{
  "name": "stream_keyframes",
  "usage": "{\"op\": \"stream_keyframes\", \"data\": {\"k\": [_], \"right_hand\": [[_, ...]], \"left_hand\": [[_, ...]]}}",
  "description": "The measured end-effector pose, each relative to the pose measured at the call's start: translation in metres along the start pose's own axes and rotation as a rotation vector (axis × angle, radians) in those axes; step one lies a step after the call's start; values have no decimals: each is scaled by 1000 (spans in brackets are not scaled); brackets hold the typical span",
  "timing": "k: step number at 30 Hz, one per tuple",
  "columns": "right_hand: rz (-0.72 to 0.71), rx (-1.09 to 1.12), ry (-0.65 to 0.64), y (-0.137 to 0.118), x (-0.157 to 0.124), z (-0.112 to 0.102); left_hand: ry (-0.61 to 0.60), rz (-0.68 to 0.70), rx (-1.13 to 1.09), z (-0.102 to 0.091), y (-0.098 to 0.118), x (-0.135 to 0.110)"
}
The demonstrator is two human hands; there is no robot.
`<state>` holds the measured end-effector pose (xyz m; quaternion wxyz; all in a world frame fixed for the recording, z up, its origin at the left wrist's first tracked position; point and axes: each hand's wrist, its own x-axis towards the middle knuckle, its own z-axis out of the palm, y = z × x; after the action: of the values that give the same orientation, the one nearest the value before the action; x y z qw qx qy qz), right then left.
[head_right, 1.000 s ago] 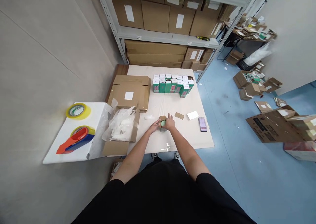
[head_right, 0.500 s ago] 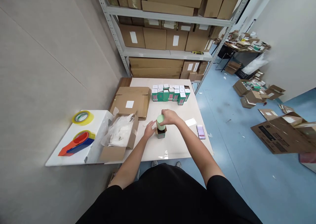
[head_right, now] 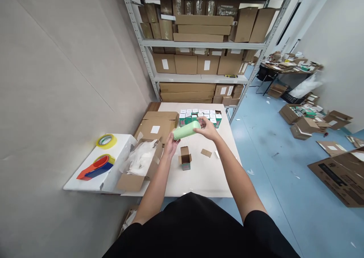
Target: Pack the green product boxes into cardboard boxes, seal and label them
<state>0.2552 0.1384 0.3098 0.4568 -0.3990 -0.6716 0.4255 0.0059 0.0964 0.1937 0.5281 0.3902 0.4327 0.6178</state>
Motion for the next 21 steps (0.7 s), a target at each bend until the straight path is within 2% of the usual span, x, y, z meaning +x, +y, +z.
{"op": "stream_keyframes", "data": {"k": [2, 4, 5, 7, 10, 13, 17, 19, 21], "right_hand": [[169, 184, 84, 14, -13, 3], [388, 379, 134, 29, -27, 11], [480, 474, 134, 35, -35, 17], [573, 662, 93, 43, -50, 27], [588, 895, 13, 41, -67, 38], [572, 1144, -13, 31, -76, 46], [526, 1438, 5, 16, -79, 54], [483, 1501, 39, 9, -79, 57], [450, 1522, 61, 4, -80, 59]], "left_hand": [[-3, 139, 26, -2, 24, 9], [-57, 267, 97, 0, 50, 18], [-110, 306, 132, 3, 63, 22], [-198, 347, 177, 11, 88, 28], [-255, 357, 205, 29, 118, 34], [-242, 350, 164, 49, 135, 36], [-125, 346, 106, 75, 140, 28], [-80, 333, 121, 87, 137, 23], [-86, 314, 132, 99, 133, 18]]}}
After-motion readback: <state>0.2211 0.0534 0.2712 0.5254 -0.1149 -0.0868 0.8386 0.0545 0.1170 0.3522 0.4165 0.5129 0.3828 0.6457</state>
